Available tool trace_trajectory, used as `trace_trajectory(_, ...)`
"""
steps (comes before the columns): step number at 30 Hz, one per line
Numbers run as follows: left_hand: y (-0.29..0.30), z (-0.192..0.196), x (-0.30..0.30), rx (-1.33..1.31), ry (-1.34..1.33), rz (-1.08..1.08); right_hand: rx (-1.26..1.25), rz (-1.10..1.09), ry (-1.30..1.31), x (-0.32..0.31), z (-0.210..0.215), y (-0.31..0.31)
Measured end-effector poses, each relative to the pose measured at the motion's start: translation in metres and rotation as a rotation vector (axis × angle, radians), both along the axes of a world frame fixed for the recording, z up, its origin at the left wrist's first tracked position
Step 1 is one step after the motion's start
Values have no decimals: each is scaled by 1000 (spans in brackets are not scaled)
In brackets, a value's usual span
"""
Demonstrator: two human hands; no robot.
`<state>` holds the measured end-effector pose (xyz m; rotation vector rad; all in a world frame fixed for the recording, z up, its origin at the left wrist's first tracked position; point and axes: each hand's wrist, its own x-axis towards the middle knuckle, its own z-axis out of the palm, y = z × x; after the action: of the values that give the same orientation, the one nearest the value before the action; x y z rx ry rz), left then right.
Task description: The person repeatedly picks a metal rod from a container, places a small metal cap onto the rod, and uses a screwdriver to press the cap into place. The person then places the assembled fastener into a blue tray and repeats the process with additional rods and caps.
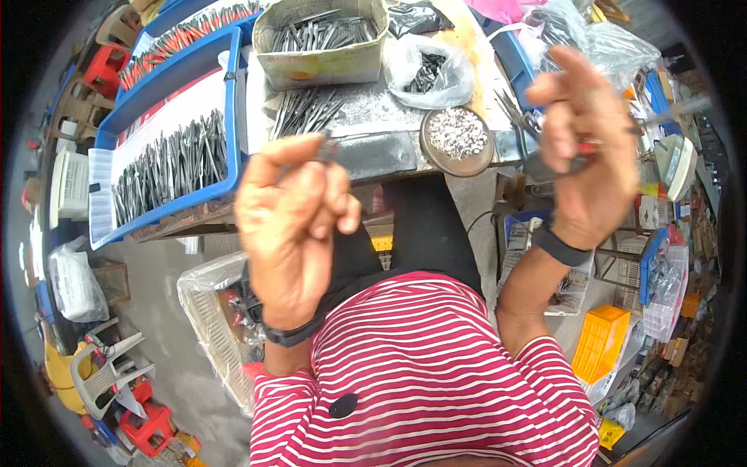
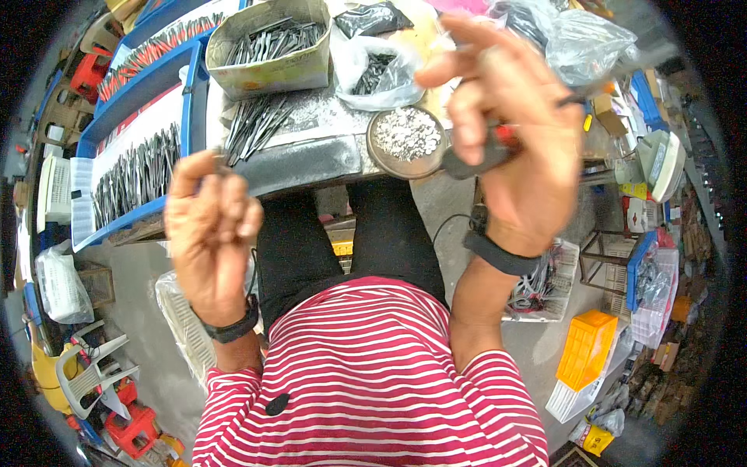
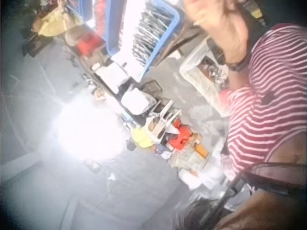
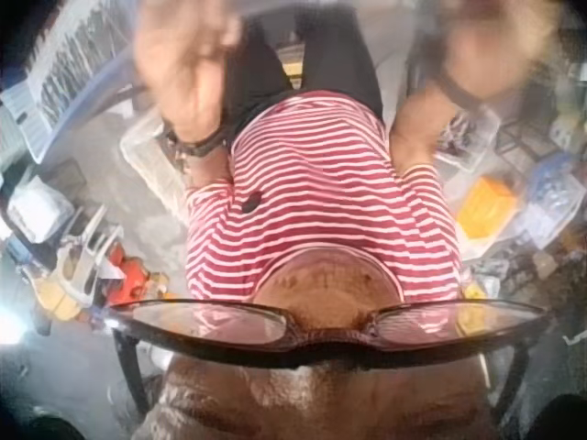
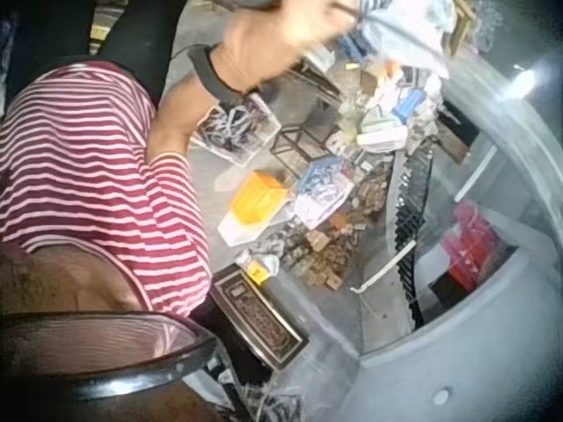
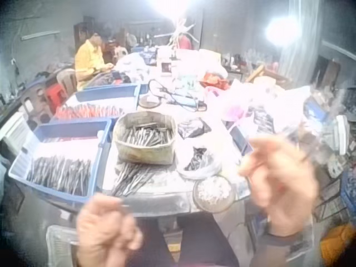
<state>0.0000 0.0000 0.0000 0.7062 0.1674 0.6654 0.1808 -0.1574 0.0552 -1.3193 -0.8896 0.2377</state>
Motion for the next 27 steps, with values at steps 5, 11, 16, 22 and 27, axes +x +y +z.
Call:
trace_trajectory(5, -8, -30, 31, -41, 141, -50, -294, -148, 202, 23, -61, 36)
trace_trajectory(11, -5, -59, 51, -133, 198, -81, -471, -178, -151, 45, -95, 60)
trace_trajectory(16, 0, -71, 55, -6, 217, -22, -567, -180, -348, 54, -103, 67)
trace_trajectory(22, 0, -74, 57, 163, 252, 42, -683, -276, -526, 66, -120, 74)
trace_trajectory(27, 2, -78, 56, 200, 258, 49, -706, -295, -489, 68, -124, 71)
